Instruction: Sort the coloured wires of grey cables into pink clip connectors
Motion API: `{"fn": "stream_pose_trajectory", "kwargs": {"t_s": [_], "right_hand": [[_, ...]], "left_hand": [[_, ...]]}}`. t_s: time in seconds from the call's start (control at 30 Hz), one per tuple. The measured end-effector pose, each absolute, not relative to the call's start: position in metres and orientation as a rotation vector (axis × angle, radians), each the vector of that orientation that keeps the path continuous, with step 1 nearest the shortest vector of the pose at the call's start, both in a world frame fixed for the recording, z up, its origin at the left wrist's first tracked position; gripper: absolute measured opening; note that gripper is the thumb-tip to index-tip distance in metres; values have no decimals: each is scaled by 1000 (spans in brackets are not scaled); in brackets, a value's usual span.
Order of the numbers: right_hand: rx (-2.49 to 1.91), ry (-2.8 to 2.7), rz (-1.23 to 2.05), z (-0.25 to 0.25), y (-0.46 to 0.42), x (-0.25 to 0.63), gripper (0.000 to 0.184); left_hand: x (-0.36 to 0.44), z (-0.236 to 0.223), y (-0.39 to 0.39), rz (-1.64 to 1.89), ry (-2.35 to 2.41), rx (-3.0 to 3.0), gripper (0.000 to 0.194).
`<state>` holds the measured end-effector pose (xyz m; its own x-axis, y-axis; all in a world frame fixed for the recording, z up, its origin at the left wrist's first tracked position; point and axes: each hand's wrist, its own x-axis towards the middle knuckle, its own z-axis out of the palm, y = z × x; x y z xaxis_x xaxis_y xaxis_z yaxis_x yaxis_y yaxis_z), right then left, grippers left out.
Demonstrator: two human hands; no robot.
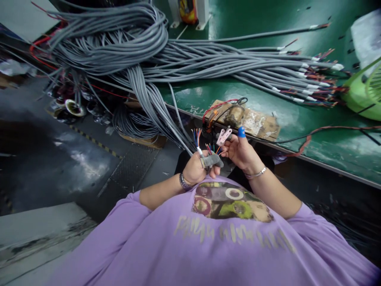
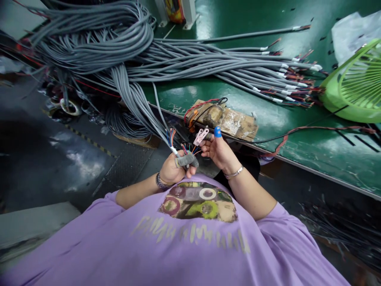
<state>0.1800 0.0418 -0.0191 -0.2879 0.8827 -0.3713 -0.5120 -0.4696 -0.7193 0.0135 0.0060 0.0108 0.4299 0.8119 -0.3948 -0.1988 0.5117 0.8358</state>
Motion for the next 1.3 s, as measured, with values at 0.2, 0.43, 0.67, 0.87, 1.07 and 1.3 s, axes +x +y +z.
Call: {"fn": "stream_pose_trajectory", "kwargs": {"t_s": [0.2, 0.43, 0.67, 0.87, 1.07, 1.3], "right_hand": [[-905, -631, 1801, -15, 48, 166, 54], [-934, -527, 1666, -19, 45, 155, 53], [-882, -497, 1651, -22, 44, 150, 56], [-847, -413, 1728, -20, 42, 154, 56], [-838, -459, 1874, -13, 39, 164, 56], [-821, -443, 1818, -13, 38, 161, 38]], "left_hand": [[18, 11, 15, 759, 898, 724, 45], [16, 4, 18, 701, 876, 728, 46], [18, -2, 19, 661, 862, 747, 48], [14, 0, 14, 669, 866, 761, 49], [12, 5, 2, 731, 873, 783, 47], [22, 15, 1, 855, 928, 738, 45]]}}
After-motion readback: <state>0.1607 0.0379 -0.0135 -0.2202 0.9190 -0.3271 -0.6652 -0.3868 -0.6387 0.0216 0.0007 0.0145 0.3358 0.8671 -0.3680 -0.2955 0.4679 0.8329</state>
